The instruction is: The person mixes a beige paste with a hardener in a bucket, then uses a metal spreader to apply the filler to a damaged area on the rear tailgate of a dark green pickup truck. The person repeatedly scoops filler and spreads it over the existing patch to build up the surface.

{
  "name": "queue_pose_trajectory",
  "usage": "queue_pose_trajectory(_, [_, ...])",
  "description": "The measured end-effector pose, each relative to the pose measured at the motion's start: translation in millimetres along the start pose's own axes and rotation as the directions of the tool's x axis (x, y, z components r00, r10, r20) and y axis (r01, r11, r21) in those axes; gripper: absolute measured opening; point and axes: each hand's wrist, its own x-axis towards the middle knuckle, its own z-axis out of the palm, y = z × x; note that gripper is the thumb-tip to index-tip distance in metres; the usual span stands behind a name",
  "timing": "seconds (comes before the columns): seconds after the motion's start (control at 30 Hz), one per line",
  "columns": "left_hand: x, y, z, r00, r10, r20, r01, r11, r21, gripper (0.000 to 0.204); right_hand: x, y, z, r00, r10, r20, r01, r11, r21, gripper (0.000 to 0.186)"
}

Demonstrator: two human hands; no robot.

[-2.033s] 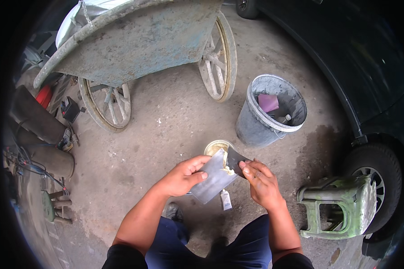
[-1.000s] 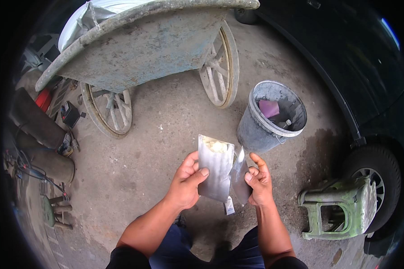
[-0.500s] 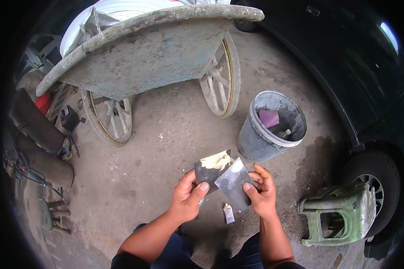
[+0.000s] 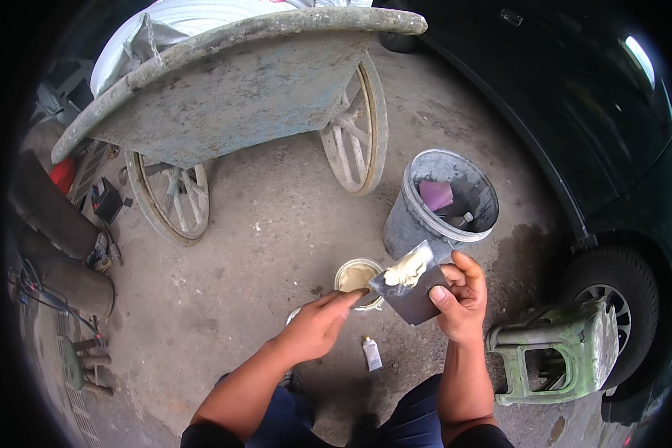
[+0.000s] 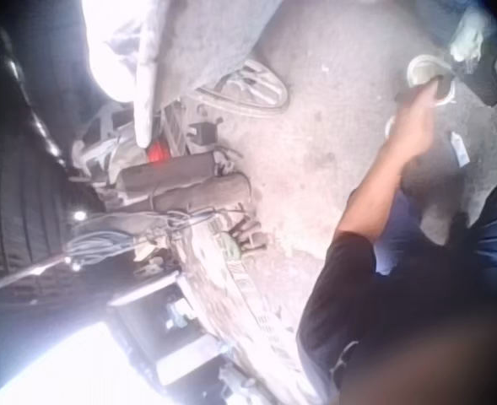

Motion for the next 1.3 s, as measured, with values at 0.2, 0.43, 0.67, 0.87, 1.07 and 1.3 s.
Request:
queue_pose_trajectory(0.2, [3.2,-19.7,-19.2,0.958,-0.175,0.226,0.285,0.642,-0.712,0.037,4.2,-29.9,22.2,0.887,-0.209,0.412,0.415,0.751,-0.514,0.051])
queue_pose_trajectory(0.43, [-0.4,-21.5,-20.7,0.951,-0.148,0.270,0.301,0.630,-0.716,0.040,-9.2,-12.2,17.1,0.886,-0.066,0.458,0.357,0.729,-0.584,0.062])
queue_pose_trajectory(0.67, [6.3,-14.1,-14.2,0.978,-0.163,0.129,0.194,0.502,-0.843,0.043,-12.6,4.2,-17.6,0.882,0.025,0.472,0.397,0.502,-0.768,0.063])
queue_pose_trajectory(0.87, [13.4,-13.9,-12.5,0.968,-0.252,-0.003,0.073,0.292,-0.954,0.046,-64.6,42.6,-7.4,0.907,0.420,-0.032,-0.361,0.815,0.452,0.071])
queue_pose_trajectory(1.07, [12.4,-10.3,-2.8,0.959,-0.282,0.002,0.116,0.386,-0.915,0.047,-63.2,63.5,26.2,0.818,0.555,0.154,-0.493,0.538,0.684,0.070])
queue_pose_trajectory(1.3, [7.1,-19.7,2.4,0.931,-0.293,-0.216,0.032,0.658,-0.752,0.047,-18.4,26.2,2.1,0.927,0.375,-0.014,-0.309,0.784,0.539,0.064])
